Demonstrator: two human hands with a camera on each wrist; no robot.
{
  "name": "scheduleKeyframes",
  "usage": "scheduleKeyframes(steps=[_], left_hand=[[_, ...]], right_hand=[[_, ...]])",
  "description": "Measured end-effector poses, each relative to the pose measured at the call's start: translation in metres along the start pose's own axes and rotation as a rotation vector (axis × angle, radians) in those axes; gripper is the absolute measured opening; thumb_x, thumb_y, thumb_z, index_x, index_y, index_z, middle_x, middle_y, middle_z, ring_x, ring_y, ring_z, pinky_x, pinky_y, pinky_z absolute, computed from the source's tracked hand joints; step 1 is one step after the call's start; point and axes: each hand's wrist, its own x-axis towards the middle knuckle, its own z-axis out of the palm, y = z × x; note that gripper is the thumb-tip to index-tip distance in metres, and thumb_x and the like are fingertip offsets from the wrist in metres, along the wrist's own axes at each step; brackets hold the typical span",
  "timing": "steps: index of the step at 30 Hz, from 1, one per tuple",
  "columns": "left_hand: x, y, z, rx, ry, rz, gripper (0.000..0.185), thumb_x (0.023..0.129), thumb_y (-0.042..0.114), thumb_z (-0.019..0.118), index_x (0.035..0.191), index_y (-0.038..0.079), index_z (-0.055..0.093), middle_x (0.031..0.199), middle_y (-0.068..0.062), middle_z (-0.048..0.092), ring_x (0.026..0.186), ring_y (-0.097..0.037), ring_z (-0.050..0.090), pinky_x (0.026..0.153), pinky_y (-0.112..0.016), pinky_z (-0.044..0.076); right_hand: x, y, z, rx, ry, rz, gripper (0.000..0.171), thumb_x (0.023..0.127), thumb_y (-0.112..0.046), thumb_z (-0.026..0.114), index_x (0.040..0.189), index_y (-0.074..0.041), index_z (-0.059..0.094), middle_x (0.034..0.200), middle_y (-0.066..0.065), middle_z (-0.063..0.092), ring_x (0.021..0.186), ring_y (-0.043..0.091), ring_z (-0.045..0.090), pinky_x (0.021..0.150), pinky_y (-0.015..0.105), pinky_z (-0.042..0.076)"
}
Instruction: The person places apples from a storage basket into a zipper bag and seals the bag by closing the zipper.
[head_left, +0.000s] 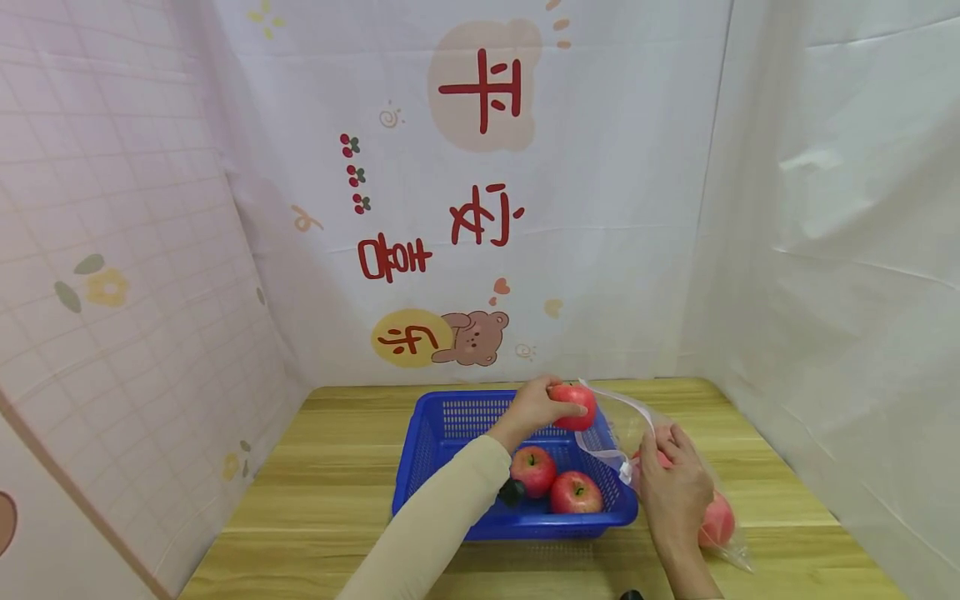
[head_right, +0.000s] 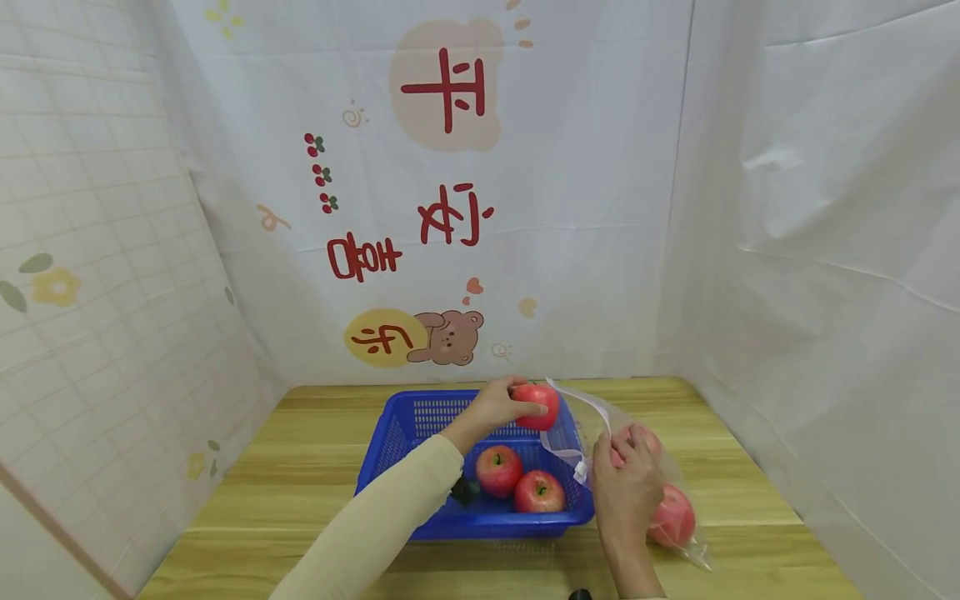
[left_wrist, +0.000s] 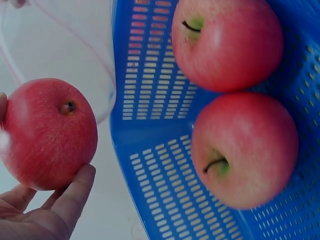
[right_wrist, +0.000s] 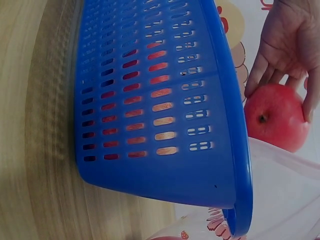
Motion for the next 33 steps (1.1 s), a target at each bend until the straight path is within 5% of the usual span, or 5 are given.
scheduleKeyframes(steps=[16,22,27,33], left_hand=[[0.006,0.015,0.04,-0.018,0.078,-0.066,0.054,0.073,0.029,0.087,0.118,0.007,0.066,0.1,-0.002,0.067,0.089,-0.018,0.062,0.083,-0.036,0.055],[0.009,0.02,0.056,-0.011,0.135,-0.06,0.071,0.073,0.028,0.087,0.133,0.003,0.057,0.119,-0.01,0.065,0.105,-0.025,0.062,0.091,-0.04,0.053],[0.01,0.023,0.054,0.029,0.154,-0.005,0.072,0.075,0.024,0.087,0.135,0.002,0.056,0.13,-0.015,0.061,0.117,-0.029,0.059,0.095,-0.04,0.051],[0.009,0.021,0.04,0.04,0.178,0.009,0.06,0.076,0.015,0.085,0.128,0.002,0.06,0.123,-0.014,0.064,0.103,-0.025,0.063,0.084,-0.035,0.055]], right_hand=[[-0.001,-0.002,0.003,-0.008,0.016,-0.01,0.034,0.092,-0.023,0.069,0.107,0.007,0.073,0.128,0.024,0.061,0.118,0.049,0.056,0.098,0.065,0.04],[-0.001,-0.001,0.003,-0.016,0.025,-0.005,0.034,0.092,-0.024,0.069,0.107,0.007,0.073,0.127,0.024,0.062,0.118,0.05,0.056,0.098,0.065,0.04],[-0.001,0.0,0.003,-0.013,0.037,-0.016,0.032,0.092,-0.022,0.068,0.105,0.006,0.074,0.126,0.024,0.063,0.117,0.049,0.057,0.095,0.065,0.041],[-0.001,0.0,0.002,-0.015,0.003,0.005,0.036,0.093,-0.025,0.067,0.108,0.007,0.073,0.13,0.023,0.061,0.119,0.049,0.055,0.097,0.063,0.042]])
